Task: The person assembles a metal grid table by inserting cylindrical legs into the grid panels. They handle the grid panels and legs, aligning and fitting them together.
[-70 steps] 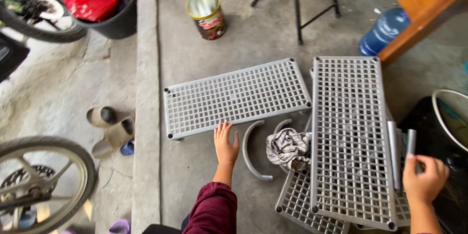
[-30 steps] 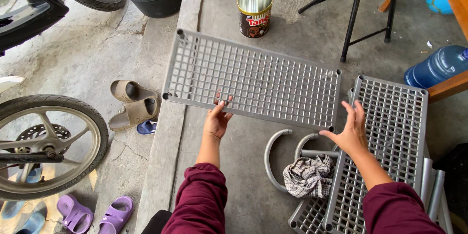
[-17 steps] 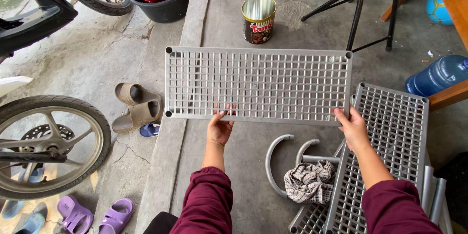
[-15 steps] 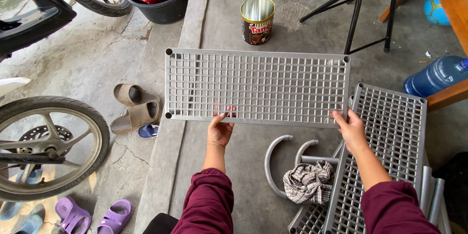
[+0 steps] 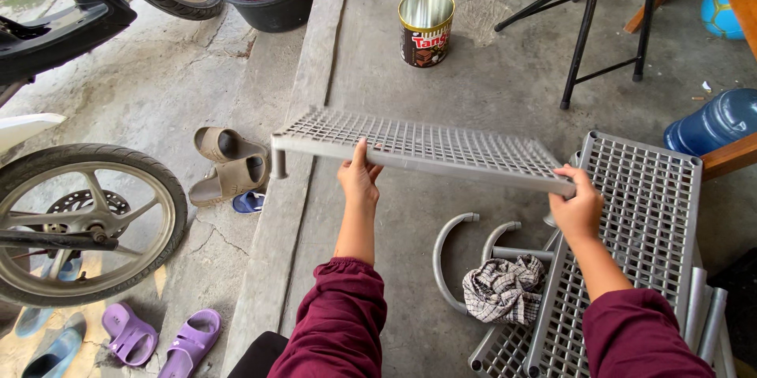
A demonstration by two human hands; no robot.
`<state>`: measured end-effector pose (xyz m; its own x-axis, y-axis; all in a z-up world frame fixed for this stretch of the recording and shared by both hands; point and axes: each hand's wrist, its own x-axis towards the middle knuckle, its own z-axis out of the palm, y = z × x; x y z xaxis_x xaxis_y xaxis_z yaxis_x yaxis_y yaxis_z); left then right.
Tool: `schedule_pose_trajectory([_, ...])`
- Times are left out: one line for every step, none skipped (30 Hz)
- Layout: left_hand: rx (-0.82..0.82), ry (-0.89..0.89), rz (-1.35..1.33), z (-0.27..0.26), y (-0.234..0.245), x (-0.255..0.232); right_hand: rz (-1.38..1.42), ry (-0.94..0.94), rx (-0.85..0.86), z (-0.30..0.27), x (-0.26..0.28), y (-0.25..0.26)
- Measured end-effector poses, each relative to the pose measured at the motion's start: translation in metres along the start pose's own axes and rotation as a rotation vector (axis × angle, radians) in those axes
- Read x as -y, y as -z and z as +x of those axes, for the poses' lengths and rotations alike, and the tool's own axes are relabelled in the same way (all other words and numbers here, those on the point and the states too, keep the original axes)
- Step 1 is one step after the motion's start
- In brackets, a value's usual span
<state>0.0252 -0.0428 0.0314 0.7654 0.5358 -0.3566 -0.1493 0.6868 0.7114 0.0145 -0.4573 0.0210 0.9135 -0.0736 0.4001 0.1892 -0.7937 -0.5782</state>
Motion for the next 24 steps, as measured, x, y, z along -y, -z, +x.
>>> schedule_pose_trajectory([-0.082,-0.053,0.084,-0.001,-0.01,-0.004,0.089,-0.184,0.069,0.005,-0.003,0.001])
schedule_pose_trajectory([-0.131,-0.072,0.122,-0.004,-0.019,-0.008,0.179,-0.365,0.141,0.011,-0.006,0.0])
schedule_pose_trajectory([-0.181,-0.09,0.159,-0.007,-0.027,-0.01,0.33,-0.478,0.241,0.021,-0.008,-0.001])
schedule_pose_trajectory([-0.233,-0.108,0.197,-0.008,-0.032,-0.013,0.479,-0.591,0.344,0.033,-0.012,0.003])
schedule_pose_trajectory([-0.259,-0.049,0.165,-0.008,-0.036,-0.015,0.63,-0.702,0.448,0.043,-0.015,0.005])
schedule_pose_trajectory([-0.283,0.012,0.135,-0.006,-0.038,-0.015,0.734,-0.692,0.446,0.048,-0.017,0.008])
schedule_pose_trajectory([-0.306,0.073,0.104,-0.004,-0.037,-0.013,0.838,-0.682,0.443,0.054,-0.02,0.013])
schedule_pose_trajectory([-0.301,0.13,0.089,-0.001,-0.037,-0.01,0.943,-0.668,0.437,0.058,-0.023,0.017])
schedule_pose_trajectory([-0.296,0.186,0.074,0.003,-0.035,-0.005,0.989,-0.644,0.407,0.06,-0.025,0.02])
schedule_pose_trajectory([-0.29,0.243,0.058,0.007,-0.033,0.001,1.036,-0.618,0.377,0.063,-0.026,0.021])
schedule_pose_trajectory([-0.273,0.235,0.048,0.013,-0.03,0.007,1.081,-0.593,0.347,0.064,-0.028,0.02])
schedule_pose_trajectory([-0.26,0.232,0.04,0.016,-0.026,0.015,0.981,-0.588,0.371,0.061,-0.03,0.02])
schedule_pose_trajectory([-0.247,0.23,0.033,0.019,-0.021,0.023,0.882,-0.583,0.395,0.058,-0.032,0.017])
schedule_pose_trajectory([-0.245,0.203,0.063,0.023,-0.018,0.029,0.784,-0.575,0.416,0.057,-0.033,0.012])
schedule_pose_trajectory([-0.244,0.176,0.092,0.027,-0.016,0.034,0.779,-0.553,0.396,0.056,-0.035,0.007])
schedule_pose_trajectory([-0.244,0.15,0.124,0.027,-0.012,0.037,0.774,-0.533,0.376,0.054,-0.036,0.001])
schedule_pose_trajectory([-0.244,0.145,0.12,0.027,-0.01,0.04,0.769,-0.514,0.357,0.051,-0.037,-0.003])
schedule_pose_trajectory([-0.241,0.133,0.116,0.028,-0.01,0.038,0.733,-0.512,0.336,0.051,-0.037,-0.007])
schedule_pose_trajectory([-0.237,0.122,0.111,0.027,-0.011,0.036,0.697,-0.511,0.316,0.051,-0.037,-0.01])
schedule_pose_trajectory([-0.236,0.132,0.107,0.028,-0.013,0.032,0.663,-0.505,0.296,0.053,-0.036,-0.012])
schedule_pose_trajectory([-0.235,0.143,0.104,0.027,-0.016,0.028,0.595,-0.484,0.27,0.054,-0.034,-0.013])
schedule_pose_trajectory([-0.236,0.154,0.099,0.025,-0.018,0.025,0.525,-0.463,0.246,0.054,-0.033,-0.012])
schedule_pose_trajectory([-0.194,0.145,0.081,0.023,-0.022,0.021,0.455,-0.442,0.222,0.054,-0.032,-0.01])
schedule_pose_trajectory([-0.154,0.138,0.066,0.022,-0.024,0.018,0.435,-0.404,0.17,0.052,-0.03,-0.009])
